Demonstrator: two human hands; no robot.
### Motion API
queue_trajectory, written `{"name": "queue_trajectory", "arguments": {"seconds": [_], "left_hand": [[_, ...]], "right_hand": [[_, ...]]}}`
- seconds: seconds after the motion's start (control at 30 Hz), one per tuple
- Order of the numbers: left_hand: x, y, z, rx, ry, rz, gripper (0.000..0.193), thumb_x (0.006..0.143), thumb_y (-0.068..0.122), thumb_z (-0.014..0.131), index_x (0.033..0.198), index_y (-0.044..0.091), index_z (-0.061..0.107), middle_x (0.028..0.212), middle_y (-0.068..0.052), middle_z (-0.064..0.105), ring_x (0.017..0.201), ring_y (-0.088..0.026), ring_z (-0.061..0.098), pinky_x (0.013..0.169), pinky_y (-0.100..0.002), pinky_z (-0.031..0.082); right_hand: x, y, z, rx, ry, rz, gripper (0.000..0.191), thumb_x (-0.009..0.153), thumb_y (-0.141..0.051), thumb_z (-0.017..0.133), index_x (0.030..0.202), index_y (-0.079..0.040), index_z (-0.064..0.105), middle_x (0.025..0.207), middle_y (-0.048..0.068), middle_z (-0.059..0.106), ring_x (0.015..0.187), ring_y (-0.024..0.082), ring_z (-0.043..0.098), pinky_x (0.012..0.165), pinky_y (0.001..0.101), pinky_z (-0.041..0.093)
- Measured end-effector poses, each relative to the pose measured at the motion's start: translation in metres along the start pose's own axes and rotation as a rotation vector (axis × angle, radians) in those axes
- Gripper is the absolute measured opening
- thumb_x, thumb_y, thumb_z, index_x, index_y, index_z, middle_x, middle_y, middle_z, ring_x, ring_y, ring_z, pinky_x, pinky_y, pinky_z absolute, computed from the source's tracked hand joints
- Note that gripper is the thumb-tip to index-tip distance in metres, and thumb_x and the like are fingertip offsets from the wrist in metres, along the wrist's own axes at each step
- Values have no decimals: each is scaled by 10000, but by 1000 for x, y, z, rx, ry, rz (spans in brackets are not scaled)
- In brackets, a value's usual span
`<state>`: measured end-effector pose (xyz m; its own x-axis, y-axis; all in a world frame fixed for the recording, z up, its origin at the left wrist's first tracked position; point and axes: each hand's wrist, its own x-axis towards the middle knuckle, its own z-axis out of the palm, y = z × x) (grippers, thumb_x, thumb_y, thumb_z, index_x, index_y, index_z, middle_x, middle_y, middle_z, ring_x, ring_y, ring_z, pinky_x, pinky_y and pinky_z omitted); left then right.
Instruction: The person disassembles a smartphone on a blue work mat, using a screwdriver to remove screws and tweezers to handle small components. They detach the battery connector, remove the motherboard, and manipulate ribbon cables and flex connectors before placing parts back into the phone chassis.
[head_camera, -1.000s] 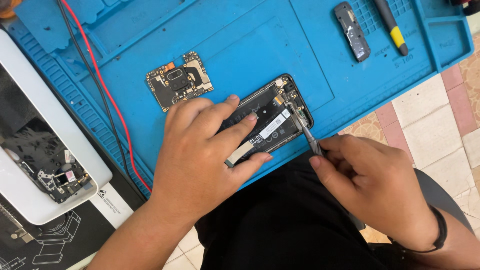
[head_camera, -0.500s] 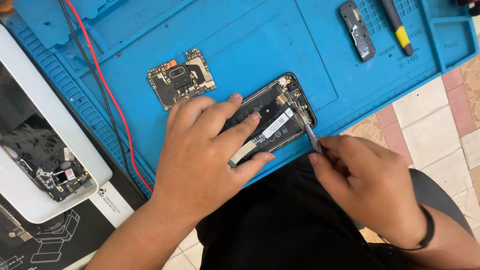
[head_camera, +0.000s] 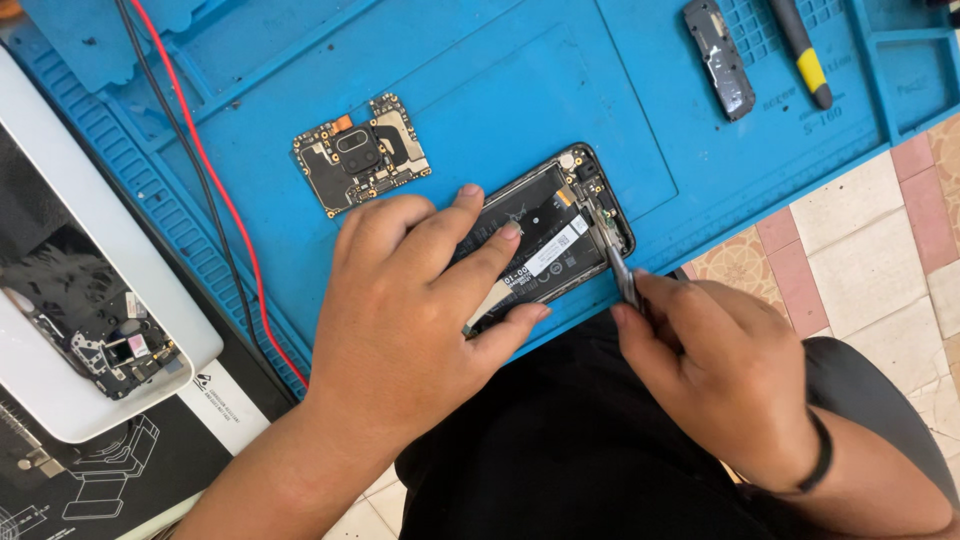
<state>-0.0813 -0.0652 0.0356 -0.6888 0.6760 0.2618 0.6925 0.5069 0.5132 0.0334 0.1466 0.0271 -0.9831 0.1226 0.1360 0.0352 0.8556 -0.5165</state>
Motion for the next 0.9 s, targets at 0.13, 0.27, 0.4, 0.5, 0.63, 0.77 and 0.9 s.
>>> {"name": "queue_trajectory", "arguments": {"seconds": [0.13,0.27,0.4,0.5,0.63,0.77,0.9], "left_hand": [[0,-1,1,2,17,7,538,745,367,908,1142,27,779,1303,-168,668,1116,-310,542,987,-463,446],[0,-1,1,-12,4,-14,550,726,377,913,1141,39,783,1311,-157,673,1103,-306,541,970,-454,448],[0,-2,0,-4,-5,-13,552,728,386,918,1141,45,784,1311,-155,673,1104,-302,541,985,-459,450],[0,-2,0,-7,0,-17,555,721,383,915,1140,43,784,1308,-159,672,1099,-307,540,973,-462,447],[0,-1,0,-15,-1,-12,555,724,380,912,1143,39,783,1309,-162,671,1088,-306,540,965,-465,442],[-1,0,0,-17,2,-6,564,734,372,908,1160,27,773,1320,-170,660,1102,-306,537,991,-470,444],[-2,-1,0,-6,5,5,561,743,345,905,1173,13,765,1317,-183,650,1105,-319,526,988,-472,443]], "right_hand": [[1,-1,0,4,14,-8,200,846,-72,810,994,11,704,694,93,624,582,227,611,533,350,475],[4,-1,-10,14,-53,24,193,850,-87,800,989,13,711,707,96,645,585,227,629,530,343,483],[10,-2,-20,18,-129,44,181,844,-103,788,967,9,715,703,92,656,580,228,640,516,340,488],[15,-5,-26,-5,-172,76,172,836,-112,783,947,3,723,690,97,663,559,237,637,501,350,489],[18,-7,-31,-36,-195,90,163,837,-124,774,937,-5,727,696,97,680,561,243,648,495,357,495],[15,-7,-26,-15,-158,46,164,849,-107,777,947,5,710,718,106,675,589,248,657,514,355,500],[9,-7,-10,-10,-71,-3,178,867,-84,790,976,21,695,723,117,657,598,257,649,526,359,491]]}}
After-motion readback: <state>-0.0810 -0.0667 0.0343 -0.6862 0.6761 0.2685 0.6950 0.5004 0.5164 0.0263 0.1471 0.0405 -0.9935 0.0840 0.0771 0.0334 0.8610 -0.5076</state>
